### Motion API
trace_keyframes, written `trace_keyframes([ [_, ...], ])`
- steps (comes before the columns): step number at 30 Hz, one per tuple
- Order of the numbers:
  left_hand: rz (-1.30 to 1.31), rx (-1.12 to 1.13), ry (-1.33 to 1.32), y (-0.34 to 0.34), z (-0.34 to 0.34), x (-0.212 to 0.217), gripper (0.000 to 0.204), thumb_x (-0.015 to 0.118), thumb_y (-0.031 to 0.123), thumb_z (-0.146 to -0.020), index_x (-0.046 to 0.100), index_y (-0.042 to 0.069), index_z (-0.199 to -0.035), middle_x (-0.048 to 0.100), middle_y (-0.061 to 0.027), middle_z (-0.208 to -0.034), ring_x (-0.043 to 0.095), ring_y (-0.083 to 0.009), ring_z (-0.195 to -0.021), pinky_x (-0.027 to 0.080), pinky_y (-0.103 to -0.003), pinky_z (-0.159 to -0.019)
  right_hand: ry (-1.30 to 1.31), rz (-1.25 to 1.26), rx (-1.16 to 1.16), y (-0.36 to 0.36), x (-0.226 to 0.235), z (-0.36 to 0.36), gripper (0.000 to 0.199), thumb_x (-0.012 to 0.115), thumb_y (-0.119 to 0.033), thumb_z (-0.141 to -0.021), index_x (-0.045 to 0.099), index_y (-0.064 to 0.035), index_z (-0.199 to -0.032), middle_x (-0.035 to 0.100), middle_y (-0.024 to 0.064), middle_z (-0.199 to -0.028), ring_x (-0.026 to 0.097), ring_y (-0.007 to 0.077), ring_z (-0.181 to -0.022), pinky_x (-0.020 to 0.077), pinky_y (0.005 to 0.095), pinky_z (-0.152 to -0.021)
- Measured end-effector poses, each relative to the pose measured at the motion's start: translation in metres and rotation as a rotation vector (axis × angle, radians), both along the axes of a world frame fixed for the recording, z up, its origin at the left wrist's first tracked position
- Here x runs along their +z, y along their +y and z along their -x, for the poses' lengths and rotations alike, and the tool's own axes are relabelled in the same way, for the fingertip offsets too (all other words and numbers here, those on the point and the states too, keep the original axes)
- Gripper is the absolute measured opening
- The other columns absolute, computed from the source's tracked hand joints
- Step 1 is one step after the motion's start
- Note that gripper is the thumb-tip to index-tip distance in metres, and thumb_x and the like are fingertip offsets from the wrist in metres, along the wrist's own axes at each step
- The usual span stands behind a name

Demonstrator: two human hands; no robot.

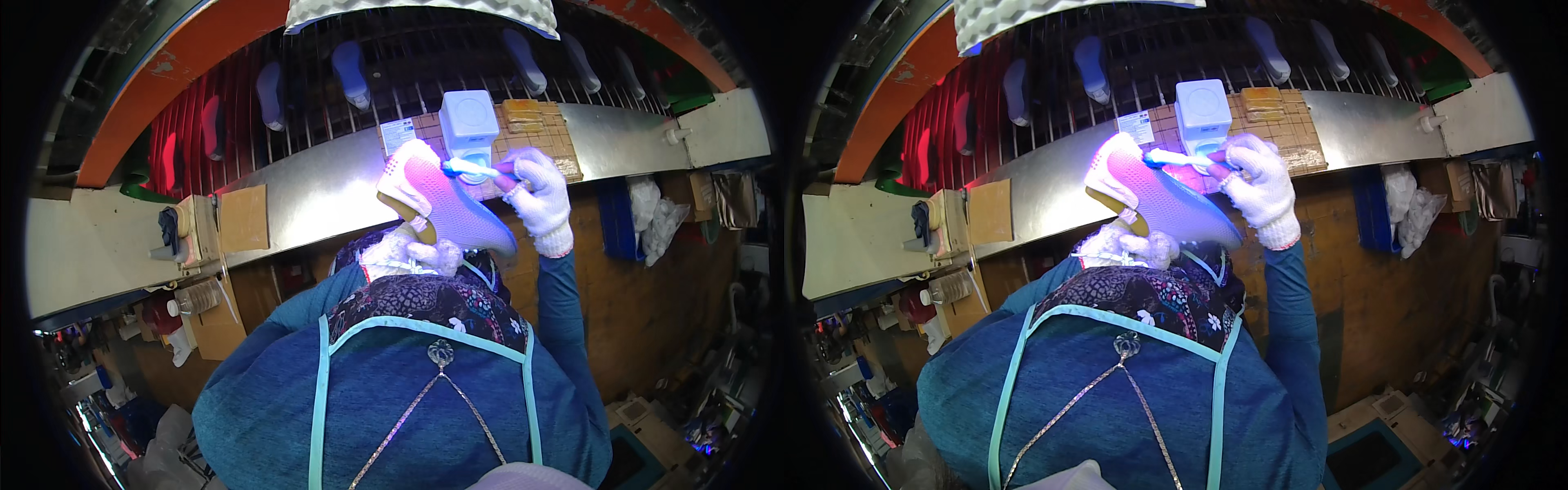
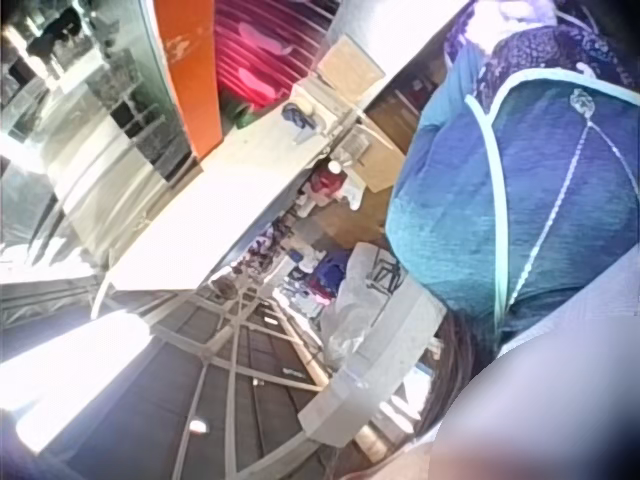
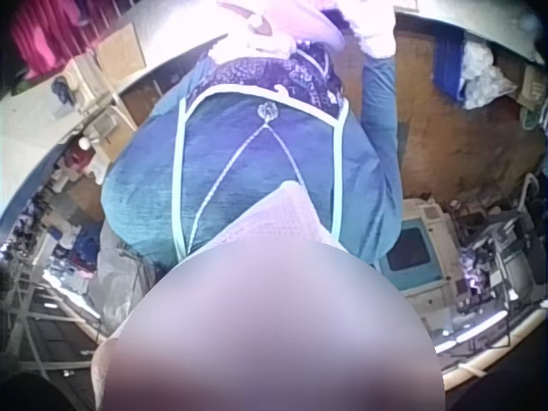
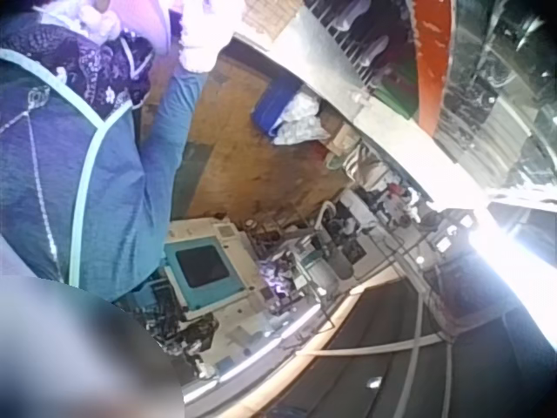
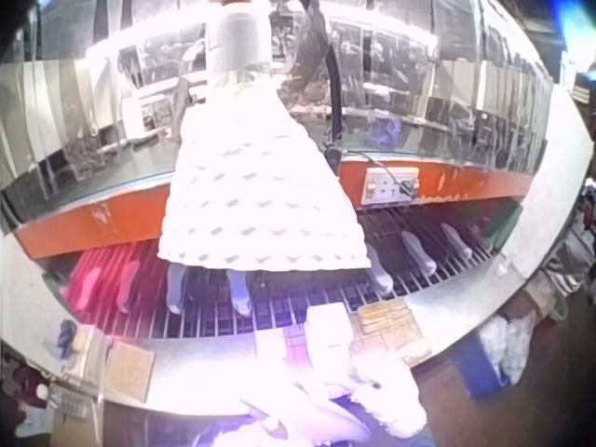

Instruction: The person repeatedly dips a small brush into a container of blue paint and applies it to the upper surface of a single pink shoe held in the left hand. The shoe is rotated and repositioned frequently to cover different areas. The person places the shoe on a rack and retrieves it again multiple times during the process.

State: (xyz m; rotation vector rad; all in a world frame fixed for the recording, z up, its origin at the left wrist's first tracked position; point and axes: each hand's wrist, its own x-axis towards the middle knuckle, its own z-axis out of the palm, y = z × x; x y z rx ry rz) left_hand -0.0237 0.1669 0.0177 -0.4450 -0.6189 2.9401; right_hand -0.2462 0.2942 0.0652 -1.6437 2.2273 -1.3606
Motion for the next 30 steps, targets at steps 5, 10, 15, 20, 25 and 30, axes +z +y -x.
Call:
trace_keyframes([
  [5,0.055,-0.032,0.078,-0.016,0.005,0.005,0.037,0.059,0.016,-0.097,0.049,-0.004,-0.127,0.061,-0.0120,-0.100,0.064,-0.0197,-0.079,0.055,-0.026,-0.055,-0.531,0.025,-0.054,0.025,0.002,0.005,0.011,0.071,-0.003,-0.085,0.069,0.0054,-0.091,0.060,0.0050,-0.092,0.056,0.0088,-0.068,0.0444,0.0222,-0.057],
  [10,0.839,0.149,0.206,-0.074,0.029,0.004,0.035,0.062,0.014,-0.095,0.053,-0.004,-0.123,0.062,-0.0117,-0.103,0.065,-0.0202,-0.083,0.056,-0.027,-0.057,-0.423,0.119,-0.161,0.026,0.014,-0.021,0.010,0.072,-0.003,-0.086,0.070,0.0049,-0.093,0.060,0.0042,-0.091,0.056,0.0083,-0.072,0.0440,0.0214,-0.059],
  [15,1.158,0.318,0.023,-0.102,0.050,0.009,0.034,0.062,0.016,-0.095,0.054,-0.004,-0.121,0.062,-0.0119,-0.101,0.065,-0.0209,-0.083,0.055,-0.027,-0.057,-0.177,0.091,-0.011,0.009,0.031,-0.066,0.015,0.076,-0.005,-0.079,0.072,-0.0009,-0.092,0.065,0.0080,-0.090,0.060,0.0188,-0.082,0.0479,0.0301,-0.073],
  [20,1.278,0.364,-0.024,-0.108,0.070,0.007,0.032,0.061,0.018,-0.095,0.055,-0.004,-0.119,0.062,-0.0122,-0.099,0.065,-0.0216,-0.083,0.055,-0.028,-0.057,0.211,0.052,-0.037,-0.014,0.032,-0.072,0.014,0.076,-0.011,-0.070,0.072,-0.0112,-0.083,0.066,0.0034,-0.088,0.059,0.0216,-0.083,0.0413,0.0358,-0.073],
  [25,1.335,0.355,-0.030,-0.103,0.068,-0.006,0.032,0.061,0.020,-0.096,0.056,-0.004,-0.116,0.062,-0.0124,-0.098,0.065,-0.0224,-0.084,0.054,-0.028,-0.057,0.263,0.141,-0.185,-0.043,0.026,-0.031,0.013,0.073,-0.014,-0.069,0.071,-0.0116,-0.082,0.066,0.0046,-0.086,0.063,0.0213,-0.071,0.0437,0.0365,-0.066],
  [30,1.385,0.315,-0.025,-0.094,0.057,-0.018,0.031,0.060,0.021,-0.096,0.057,-0.004,-0.114,0.062,-0.0127,-0.096,0.065,-0.0231,-0.084,0.054,-0.029,-0.057,0.221,0.278,-0.515,-0.074,0.038,0.011,0.017,0.074,-0.004,-0.071,0.074,-0.0077,-0.088,0.066,0.0076,-0.089,0.064,0.0205,-0.066,0.0491,0.0319,-0.059],
])
